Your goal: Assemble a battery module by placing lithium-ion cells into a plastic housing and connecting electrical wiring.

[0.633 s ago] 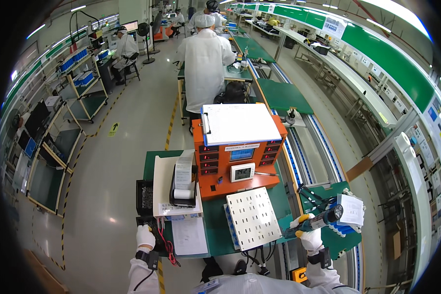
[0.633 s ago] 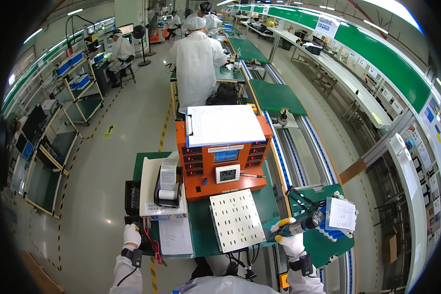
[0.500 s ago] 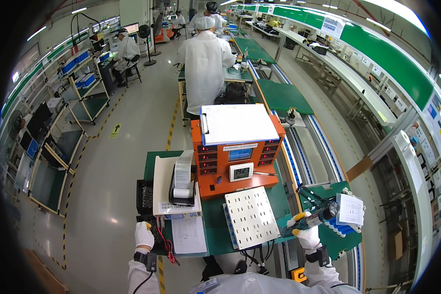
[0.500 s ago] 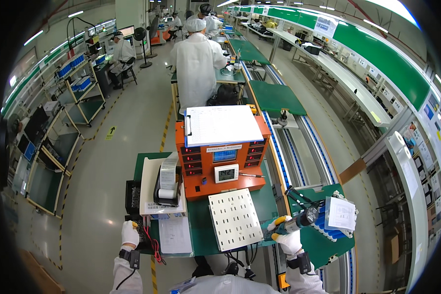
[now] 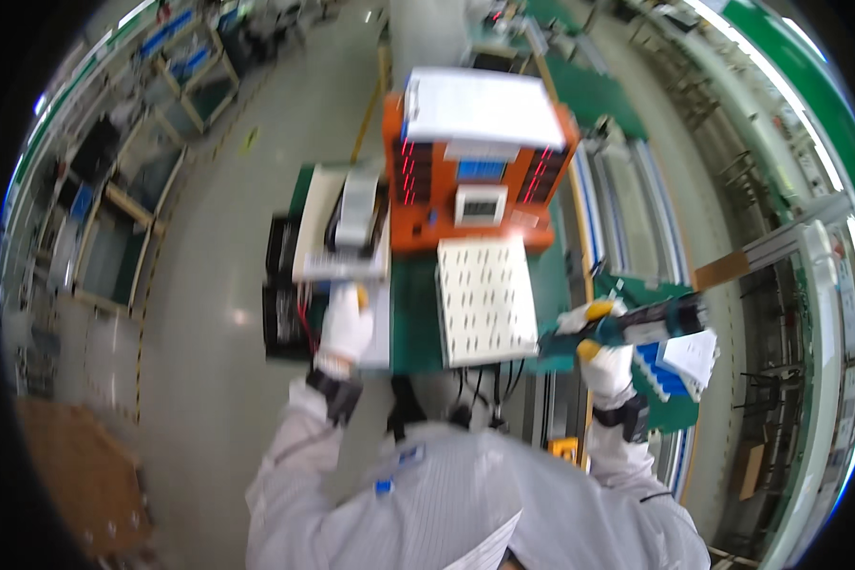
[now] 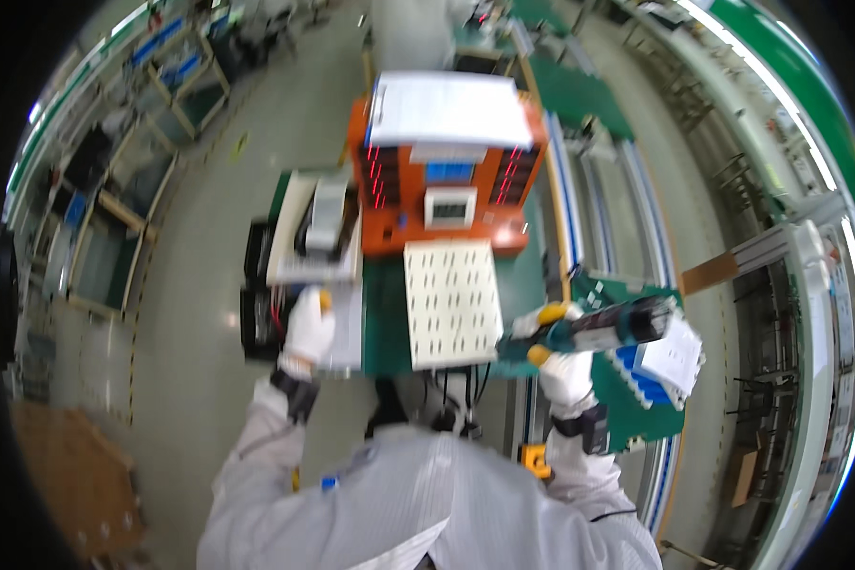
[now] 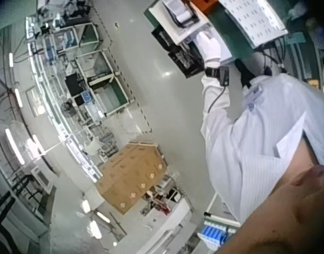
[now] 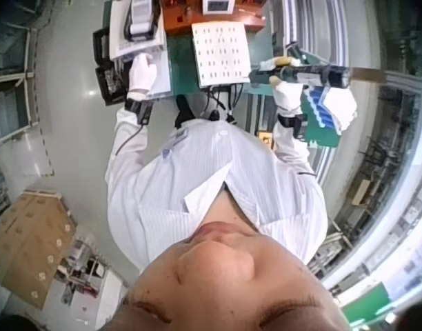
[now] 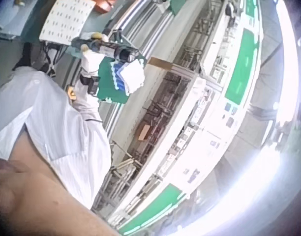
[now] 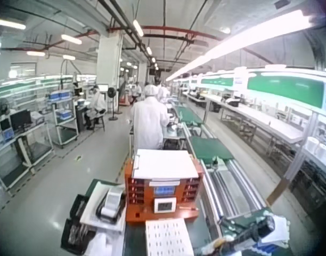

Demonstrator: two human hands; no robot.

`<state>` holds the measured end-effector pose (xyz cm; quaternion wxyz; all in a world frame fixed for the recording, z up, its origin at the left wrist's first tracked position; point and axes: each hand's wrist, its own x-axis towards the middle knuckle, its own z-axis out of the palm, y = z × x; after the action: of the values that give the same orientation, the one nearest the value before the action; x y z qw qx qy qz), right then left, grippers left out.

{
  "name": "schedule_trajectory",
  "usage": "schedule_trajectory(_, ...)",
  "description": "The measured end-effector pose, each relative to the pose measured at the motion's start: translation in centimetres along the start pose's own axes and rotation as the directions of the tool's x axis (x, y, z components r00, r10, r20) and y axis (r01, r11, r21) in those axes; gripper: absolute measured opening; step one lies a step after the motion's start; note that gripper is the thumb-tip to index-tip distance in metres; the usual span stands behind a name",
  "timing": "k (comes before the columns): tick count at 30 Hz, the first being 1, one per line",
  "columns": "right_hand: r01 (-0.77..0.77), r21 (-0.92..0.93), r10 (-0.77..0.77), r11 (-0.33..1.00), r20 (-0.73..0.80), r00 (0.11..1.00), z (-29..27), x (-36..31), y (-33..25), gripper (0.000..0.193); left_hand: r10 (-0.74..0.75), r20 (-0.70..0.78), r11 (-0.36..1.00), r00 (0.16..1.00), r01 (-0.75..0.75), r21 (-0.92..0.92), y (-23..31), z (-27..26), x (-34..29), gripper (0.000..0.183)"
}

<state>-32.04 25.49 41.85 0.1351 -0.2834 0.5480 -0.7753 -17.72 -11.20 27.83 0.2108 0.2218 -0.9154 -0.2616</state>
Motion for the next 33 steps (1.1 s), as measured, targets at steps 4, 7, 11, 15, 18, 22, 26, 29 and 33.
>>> schedule_trajectory(4,-0.053,-0.071,0.057,0.996,0.061,0.997,-2.0,-0.8,0.9,0.038,-0.174,0.019,0.985,0.985,0.174,0.007,-0.1,-0.5,-0.8,0.023)
schedule_trajectory(7,-0.060,-0.098,0.072,0.993,0.120,0.990,-3.6,-1.5,1.5,0.028,-0.236,0.043,0.969,0.971,0.231,0.086,-0.9,0.4,-3.1,0.024)
schedule_trajectory(11,-0.125,-0.029,0.128,0.992,0.112,0.985,-4.7,-3.0,2.1,0.037,-0.261,0.187,0.965,0.947,0.261,0.024,-2.3,4.4,-6.5,0.023)
schedule_trajectory(15,-0.164,-0.039,0.168,0.986,0.144,0.975,-4.4,-3.8,1.9,0.035,-0.198,0.310,0.977,0.930,0.212,-0.010,-1.5,10.2,-7.1,0.022)
schedule_trajectory(18,-0.205,-0.093,0.215,0.974,0.118,0.969,-2.7,-4.0,1.2,0.035,-0.194,0.364,0.980,0.911,0.161,0.120,-1.1,13.1,-5.5,0.022)
schedule_trajectory(22,-0.245,-0.187,0.266,0.951,0.097,0.959,-2.2,-4.1,1.2,0.039,-0.190,0.449,0.960,0.873,0.070,0.271,-0.5,15.3,-2.5,0.023)
schedule_trajectory(26,-0.303,-0.208,0.325,0.930,0.083,0.942,-1.7,-4.0,1.7,0.045,-0.232,0.587,0.930,0.776,0.000,0.367,-0.8,15.8,-0.2,0.021)
schedule_trajectory(29,-0.284,-0.236,0.313,0.929,0.096,0.945,-1.8,-4.2,2.4,0.046,-0.163,0.581,0.958,0.798,-0.013,0.287,-0.6,14.7,-0.7,0.023)
schedule_trajectory(33,-0.397,-0.142,0.410,0.907,0.071,0.909,-1.2,-3.6,2.9,0.049,-0.154,0.530,0.973,0.834,0.034,0.229,-0.9,13.9,-1.1,0.026)
